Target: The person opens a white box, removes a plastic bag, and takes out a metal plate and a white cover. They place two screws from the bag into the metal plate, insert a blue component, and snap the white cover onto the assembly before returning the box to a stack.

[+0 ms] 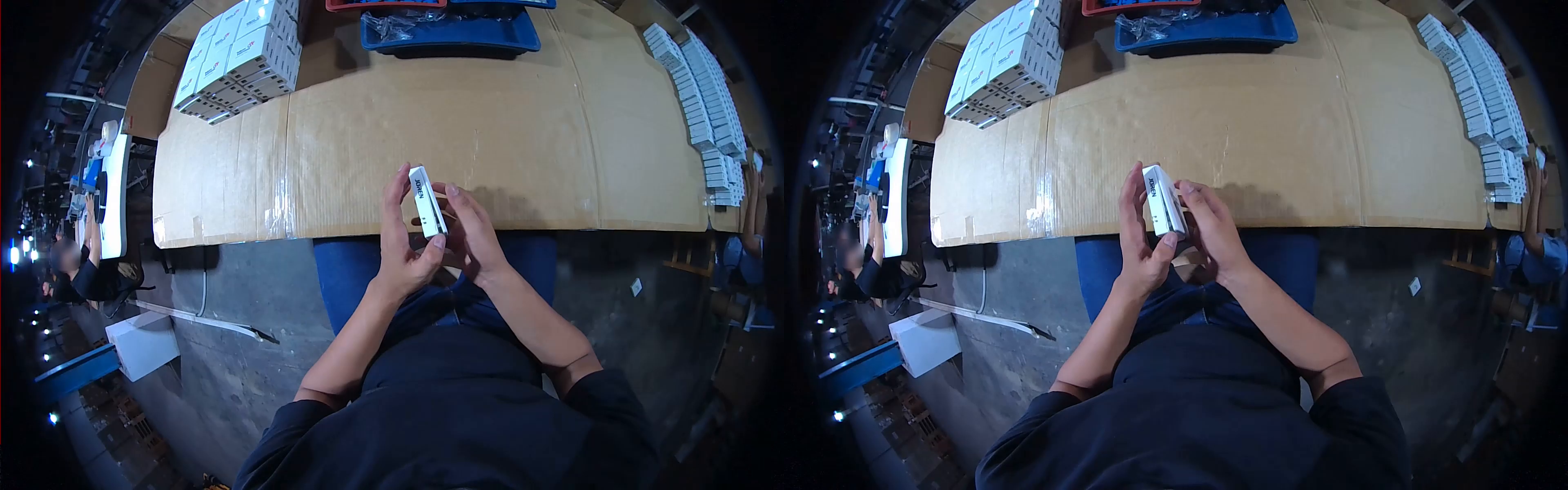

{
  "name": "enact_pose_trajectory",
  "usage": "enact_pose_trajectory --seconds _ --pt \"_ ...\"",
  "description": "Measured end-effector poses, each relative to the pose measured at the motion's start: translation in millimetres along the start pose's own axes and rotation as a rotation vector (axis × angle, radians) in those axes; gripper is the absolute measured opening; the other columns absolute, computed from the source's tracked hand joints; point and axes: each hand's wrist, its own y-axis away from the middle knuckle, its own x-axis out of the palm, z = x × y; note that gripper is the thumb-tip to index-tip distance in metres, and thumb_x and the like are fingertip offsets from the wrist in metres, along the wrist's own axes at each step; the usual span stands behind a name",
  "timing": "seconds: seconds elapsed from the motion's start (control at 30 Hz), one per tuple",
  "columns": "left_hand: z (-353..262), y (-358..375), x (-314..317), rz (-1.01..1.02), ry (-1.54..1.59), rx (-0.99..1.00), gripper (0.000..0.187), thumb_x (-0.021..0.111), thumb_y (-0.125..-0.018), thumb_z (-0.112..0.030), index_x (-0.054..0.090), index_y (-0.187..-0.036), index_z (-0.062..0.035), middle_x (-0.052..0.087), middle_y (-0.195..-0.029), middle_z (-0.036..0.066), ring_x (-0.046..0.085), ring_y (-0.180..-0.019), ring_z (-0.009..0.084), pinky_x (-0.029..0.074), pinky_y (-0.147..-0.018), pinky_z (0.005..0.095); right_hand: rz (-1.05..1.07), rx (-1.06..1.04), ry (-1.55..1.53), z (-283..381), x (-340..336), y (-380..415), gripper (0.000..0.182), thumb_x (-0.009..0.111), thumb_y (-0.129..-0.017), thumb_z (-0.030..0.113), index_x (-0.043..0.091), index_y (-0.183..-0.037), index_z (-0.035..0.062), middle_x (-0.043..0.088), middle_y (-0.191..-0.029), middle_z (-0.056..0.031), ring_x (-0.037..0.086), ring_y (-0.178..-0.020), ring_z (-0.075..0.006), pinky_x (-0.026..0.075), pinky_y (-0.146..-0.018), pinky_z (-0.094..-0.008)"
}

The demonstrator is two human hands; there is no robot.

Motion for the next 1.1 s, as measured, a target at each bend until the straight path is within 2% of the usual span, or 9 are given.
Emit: enact_pose_trajectory --seconds 0.1,0.13,0.2,0.4,0.5,0.7,0.9,1.0,1.1 --pt "-2 -3 1 0.037 0.003 0.053 0.102 0.066 -0.091 -0.058 0.023 -0.159 0.0051 0.040 -0.152 0.025 0.045 -0.139 0.0359 0.034 -0.118 0.0475 0.034 -0.193 0.223 -8 5 5 0.054 0.066 -0.104 0.033 0.053 -0.144 -0.0007 0.064 -0.121 -0.0097 0.064 -0.106 -0.0142 0.053 -0.088 -0.0291" --pt "-5 -3 3 0.018 0.052 -0.011 0.103 0.065 -0.091 -0.060 0.023 -0.159 0.0054 0.042 -0.150 0.025 0.046 -0.138 0.0358 0.035 -0.117 0.0476 0.047 -0.106 0.198 -1 11 13 0.062 0.066 -0.104 0.030 0.045 -0.150 -0.0054 0.064 -0.125 -0.0129 0.064 -0.110 -0.0158 0.052 -0.093 -0.0302" --pt "-13 -2 10 -0.023 0.149 -0.139 0.105 0.063 -0.091 -0.064 0.024 -0.158 0.0061 0.044 -0.147 0.025 0.048 -0.136 0.0354 0.036 -0.116 0.0477 0.028 -0.127 0.189 -4 16 15 0.063 0.067 -0.103 0.028 0.043 -0.150 -0.0056 0.063 -0.126 -0.0133 0.063 -0.112 -0.0165 0.052 -0.094 -0.0312" --pt "8 4 7 -0.106 0.040 0.012 0.107 0.057 -0.090 -0.076 0.033 -0.153 0.0072 0.050 -0.139 0.024 0.051 -0.131 0.0356 0.037 -0.115 0.0475 0.030 -0.290 0.308 -10 28 21 0.058 0.066 -0.104 0.024 0.043 -0.149 -0.0046 0.063 -0.130 -0.0140 0.061 -0.120 -0.0182 0.052 -0.098 -0.0319" --pt "4 3 7 -0.154 0.008 0.044 0.099 0.055 -0.092 -0.074 0.043 -0.145 0.0088 0.054 -0.135 0.025 0.054 -0.126 0.0364 0.040 -0.111 0.0474 0.072 -0.321 0.329 -13 31 25 0.056 0.064 -0.106 0.024 0.045 -0.150 -0.0053 0.063 -0.134 -0.0143 0.061 -0.121 -0.0168 0.051 -0.100 -0.0311" --pt "10 1 4 -0.272 -0.042 0.127 0.074 0.046 -0.095 -0.055 0.055 -0.127 0.0109 0.061 -0.120 0.028 0.061 -0.110 0.0386 0.049 -0.096 0.0460 0.071 -0.340 0.485 -23 28 31 0.052 0.057 -0.110 0.026 0.048 -0.152 -0.0039 0.065 -0.135 -0.0132 0.061 -0.116 -0.0123 0.048 -0.101 -0.0278" --pt "3 0 2 -0.272 -0.046 0.163 0.070 0.045 -0.094 -0.051 0.055 -0.126 0.0107 0.061 -0.119 0.027 0.061 -0.107 0.0385 0.049 -0.094 0.0451 0.078 -0.375 0.571 -18 29 36 0.050 0.051 -0.112 0.028 0.050 -0.151 -0.0032 0.068 -0.127 -0.0093 0.060 -0.111 -0.0111 0.049 -0.098 -0.0275" --pt "3 2 3 -0.269 0.026 0.107 0.070 0.045 -0.094 -0.052 0.055 -0.126 0.0102 0.062 -0.118 0.026 0.061 -0.107 0.0382 0.049 -0.094 0.0447 0.072 -0.340 0.556 -16 27 35 0.049 0.051 -0.112 0.027 0.051 -0.150 -0.0031 0.069 -0.123 -0.0079 0.060 -0.109 -0.0103 0.049 -0.096 -0.0265" --pt "-3 -4 0 -0.221 -0.046 0.085 0.070 0.045 -0.095 -0.053 0.055 -0.127 0.0093 0.062 -0.117 0.025 0.061 -0.107 0.0376 0.048 -0.095 0.0441 0.075 -0.356 0.526 -15 29 35 0.048 0.051 -0.112 0.027 0.051 -0.150 -0.0023 0.069 -0.121 -0.0071 0.060 -0.107 -0.0095 0.048 -0.094 -0.0253"
